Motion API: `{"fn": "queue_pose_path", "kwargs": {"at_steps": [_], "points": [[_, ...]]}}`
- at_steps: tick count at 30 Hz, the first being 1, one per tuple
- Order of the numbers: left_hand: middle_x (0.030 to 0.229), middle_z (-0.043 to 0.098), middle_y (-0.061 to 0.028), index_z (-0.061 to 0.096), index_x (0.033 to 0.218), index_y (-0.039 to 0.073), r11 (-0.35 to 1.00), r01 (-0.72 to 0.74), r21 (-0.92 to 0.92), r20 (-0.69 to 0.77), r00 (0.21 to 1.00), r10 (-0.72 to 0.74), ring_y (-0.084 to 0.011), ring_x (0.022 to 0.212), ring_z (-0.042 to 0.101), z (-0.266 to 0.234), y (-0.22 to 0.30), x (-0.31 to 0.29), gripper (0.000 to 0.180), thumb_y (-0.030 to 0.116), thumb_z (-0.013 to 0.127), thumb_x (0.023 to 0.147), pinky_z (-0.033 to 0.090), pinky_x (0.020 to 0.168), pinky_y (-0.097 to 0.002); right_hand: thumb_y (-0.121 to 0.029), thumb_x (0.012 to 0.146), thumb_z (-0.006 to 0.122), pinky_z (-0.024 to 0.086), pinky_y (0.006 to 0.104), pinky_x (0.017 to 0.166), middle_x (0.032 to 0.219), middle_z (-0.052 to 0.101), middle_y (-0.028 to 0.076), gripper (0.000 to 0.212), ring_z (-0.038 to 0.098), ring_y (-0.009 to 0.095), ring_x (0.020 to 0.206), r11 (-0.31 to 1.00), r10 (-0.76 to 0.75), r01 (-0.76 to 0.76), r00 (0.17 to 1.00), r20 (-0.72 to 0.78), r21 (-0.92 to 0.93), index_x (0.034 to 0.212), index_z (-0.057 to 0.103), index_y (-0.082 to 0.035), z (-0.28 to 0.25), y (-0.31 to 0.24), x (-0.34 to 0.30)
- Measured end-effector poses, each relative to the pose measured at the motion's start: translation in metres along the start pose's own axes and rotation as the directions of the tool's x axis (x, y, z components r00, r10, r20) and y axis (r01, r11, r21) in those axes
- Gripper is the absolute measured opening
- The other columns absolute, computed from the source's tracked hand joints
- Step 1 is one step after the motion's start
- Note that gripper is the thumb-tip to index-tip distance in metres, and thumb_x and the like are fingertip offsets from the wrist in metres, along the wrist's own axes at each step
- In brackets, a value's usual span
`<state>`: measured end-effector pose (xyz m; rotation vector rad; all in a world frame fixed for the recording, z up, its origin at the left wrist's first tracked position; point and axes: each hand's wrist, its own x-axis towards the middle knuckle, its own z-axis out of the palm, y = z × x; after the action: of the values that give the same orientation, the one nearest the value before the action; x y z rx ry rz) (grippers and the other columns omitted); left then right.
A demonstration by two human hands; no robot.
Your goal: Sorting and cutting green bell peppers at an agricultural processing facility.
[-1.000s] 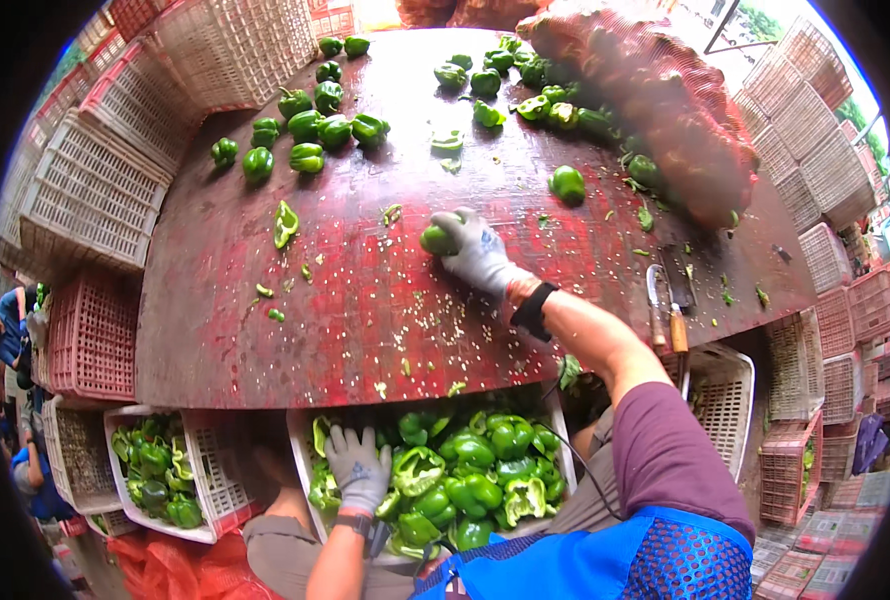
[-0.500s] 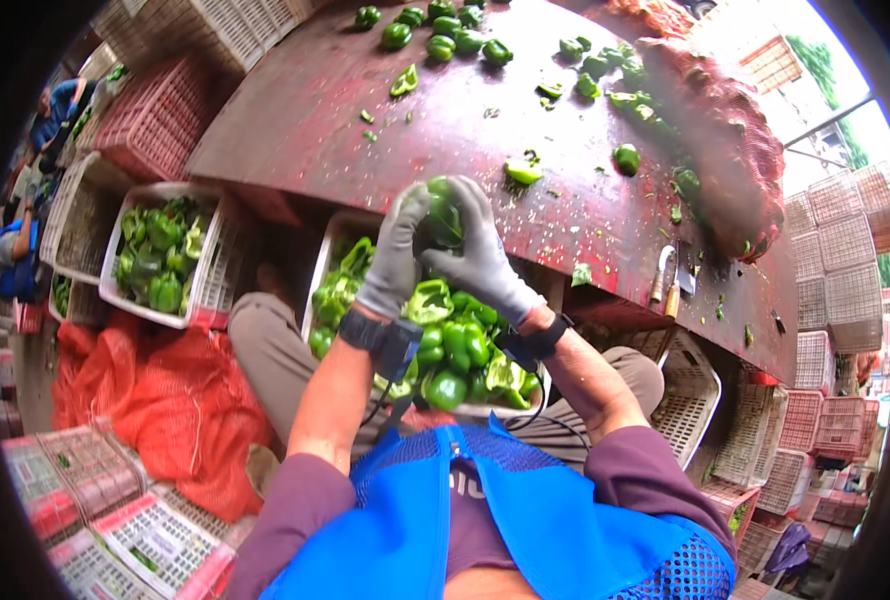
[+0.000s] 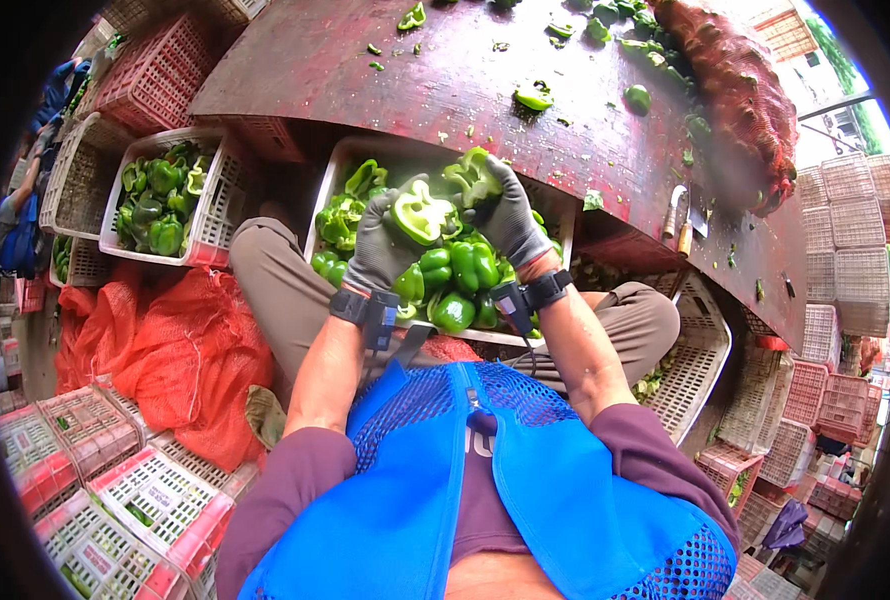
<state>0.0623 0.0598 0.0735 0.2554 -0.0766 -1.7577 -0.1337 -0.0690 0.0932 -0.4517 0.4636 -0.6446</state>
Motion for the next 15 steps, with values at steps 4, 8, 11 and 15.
{"fn": "queue_pose_path", "kwargs": {"at_steps": [4, 8, 11, 15], "points": [[0.156, 0.071, -0.0253, 0.058, 0.17, 0.011, 0.999, 0.026, -0.038, -0.031, 0.999, -0.027, -0.0495, 0.123, 0.078, -0.017, -0.008, 0.013, 0.073, 0.049, 0.068, 0.108, 0.066, 0.101, -0.0581, -0.052, 0.114, 0.07, 0.065, 0.0426, 0.089, 0.122, 0.085, 0.009, 0.046, 0.081, 0.022, 0.104, 0.732, -0.128, -0.056, 0.968, -0.217, -0.679, 0.127, 0.08, -0.009, -0.072, -0.022, 0.0], [0.156, 0.072, -0.0244, 0.059, 0.168, 0.011, 1.0, -0.002, -0.01, -0.13, 0.992, 0.001, -0.0515, 0.127, 0.076, -0.039, -0.012, 0.0, 0.073, 0.053, 0.067, 0.109, 0.066, 0.101, -0.0588, -0.04, 0.111, 0.069, 0.063, 0.0569, 0.099, 0.125, 0.082, 0.023, 0.039, 0.08, 0.045, 0.114, -0.471, -0.31, -0.321, 0.932, -0.186, -0.822, 0.137, 0.082, -0.015, -0.064, 0.002, -0.021], [0.152, 0.074, -0.0214, 0.063, 0.162, 0.012, 0.998, 0.023, -0.059, -0.166, 0.986, -0.033, -0.0461, 0.129, 0.076, -0.052, -0.006, -0.003, 0.069, 0.056, 0.066, 0.11, 0.066, 0.102, -0.0594, -0.018, 0.102, 0.075, 0.062, 0.0548, 0.104, 0.142, 0.077, 0.017, 0.049, 0.076, 0.041, 0.127, -0.437, -0.392, 0.257, 0.808, 0.44, -0.862, 0.151, 0.072, -0.013, -0.024, 0.009, -0.043], [0.144, 0.077, -0.0107, 0.066, 0.155, 0.017, 0.993, 0.119, 0.015, -0.232, 0.966, -0.113, -0.0332, 0.129, 0.077, -0.019, -0.028, 0.004, 0.062, 0.064, 0.059, 0.115, 0.066, 0.106, -0.0577, -0.015, 0.094, 0.08, 0.061, 0.0552, 0.1, 0.13, 0.076, 0.014, 0.053, 0.075, 0.041, 0.118, -0.524, -0.024, 0.526, 0.777, 0.629, -0.67, 0.146, 0.072, -0.014, 0.022, -0.002, -0.062]]}}
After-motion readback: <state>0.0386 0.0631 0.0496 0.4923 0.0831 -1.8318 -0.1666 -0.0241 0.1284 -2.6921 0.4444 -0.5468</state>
